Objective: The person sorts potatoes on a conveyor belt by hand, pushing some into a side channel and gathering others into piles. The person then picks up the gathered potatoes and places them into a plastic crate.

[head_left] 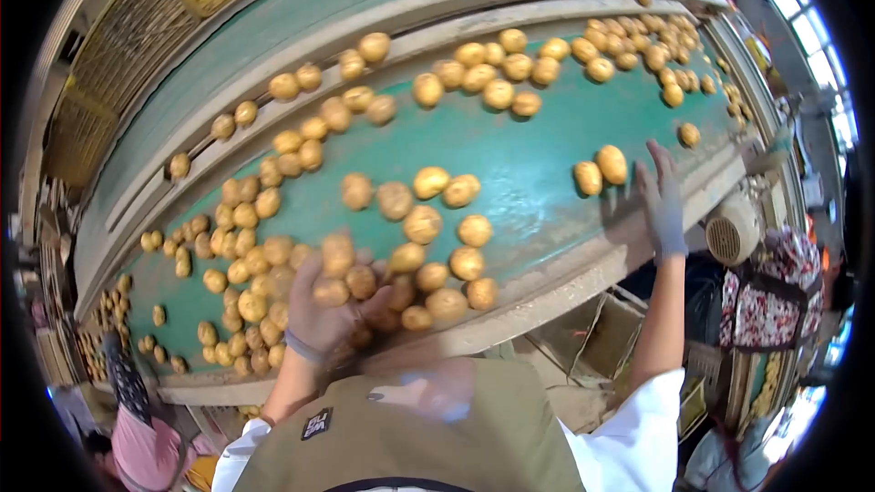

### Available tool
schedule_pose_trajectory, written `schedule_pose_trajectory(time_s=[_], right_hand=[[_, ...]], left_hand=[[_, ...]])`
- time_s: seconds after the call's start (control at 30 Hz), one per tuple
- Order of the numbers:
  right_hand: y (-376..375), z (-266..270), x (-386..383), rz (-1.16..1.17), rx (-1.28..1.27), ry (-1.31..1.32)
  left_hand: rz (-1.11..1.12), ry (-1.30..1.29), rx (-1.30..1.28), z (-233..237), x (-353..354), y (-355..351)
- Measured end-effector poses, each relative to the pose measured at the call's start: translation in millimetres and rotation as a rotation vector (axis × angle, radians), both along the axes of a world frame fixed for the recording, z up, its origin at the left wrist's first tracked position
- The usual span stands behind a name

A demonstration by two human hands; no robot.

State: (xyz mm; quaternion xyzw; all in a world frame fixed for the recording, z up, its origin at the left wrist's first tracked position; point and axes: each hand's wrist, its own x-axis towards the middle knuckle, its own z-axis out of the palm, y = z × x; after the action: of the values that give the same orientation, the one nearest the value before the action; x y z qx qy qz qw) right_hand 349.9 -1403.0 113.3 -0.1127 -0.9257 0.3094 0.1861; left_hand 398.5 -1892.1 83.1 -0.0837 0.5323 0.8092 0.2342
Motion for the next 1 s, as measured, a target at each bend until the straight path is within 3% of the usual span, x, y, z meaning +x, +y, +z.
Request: schedule_pose_trajectory(time_s=[0.03, 0.1, 0.13, 0.23, 0.33, 0.4, 0.47, 0.53, 0.6, 0.67, 0.73, 0.83, 0.93, 0.97, 1.0], right_hand=[[6, -24, -19, 0.041, -0.010, 0.002], [4, -64, -59, -0.065, 0.203, -0.300], [-22, -69, -65, -0.013, 0.187, -0.260], [-148, -59, -43, 0.205, 0.128, -0.222], [-253, -70, -25, 0.279, 0.180, -0.074], [-299, -57, -37, 0.402, 0.102, -0.192], [-350, -53, -48, 0.512, 0.043, -0.300], [-404, -60, -58, 0.632, 0.058, -0.443], [-451, -80, -66, 0.684, 0.116, -0.426], [-496, -96, -66, 0.745, 0.072, -0.124], [-534, -105, -81, 0.861, 0.096, -0.239], [-605, -107, -78, 0.975, 0.175, -0.508], [-682, -117, -59, 1.015, 0.185, -0.519], [-699, -139, -57, 1.116, 0.118, -0.422], [-715, -137, -52, 1.310, -0.107, -0.328]], left_hand=[[0.078, -0.112, 0.139, 9, 4, -4], [0.175, -0.210, 0.301, 19, 12, -15], [0.226, -0.194, 0.292, 21, 16, -24], [0.312, -0.317, 0.716, 12, 25, -54], [0.401, -0.276, 0.880, 3, 44, -85], [0.465, -0.254, 0.833, 15, 54, -103], [0.458, -0.098, 0.604, 17, 68, -124], [0.522, -0.083, 0.611, 18, 81, -147], [0.571, -0.078, 0.611, 19, 95, -166], [0.639, -0.040, 0.595, 21, 109, -185], [0.683, -0.112, 0.849, 17, 125, -201], [0.798, -0.076, 0.928, -11, 155, -222], [0.865, 0.008, 0.978, -18, 182, -236], [0.916, 0.026, 0.968, -23, 193, -240], [0.971, 0.040, 0.954, -27, 204, -245]])
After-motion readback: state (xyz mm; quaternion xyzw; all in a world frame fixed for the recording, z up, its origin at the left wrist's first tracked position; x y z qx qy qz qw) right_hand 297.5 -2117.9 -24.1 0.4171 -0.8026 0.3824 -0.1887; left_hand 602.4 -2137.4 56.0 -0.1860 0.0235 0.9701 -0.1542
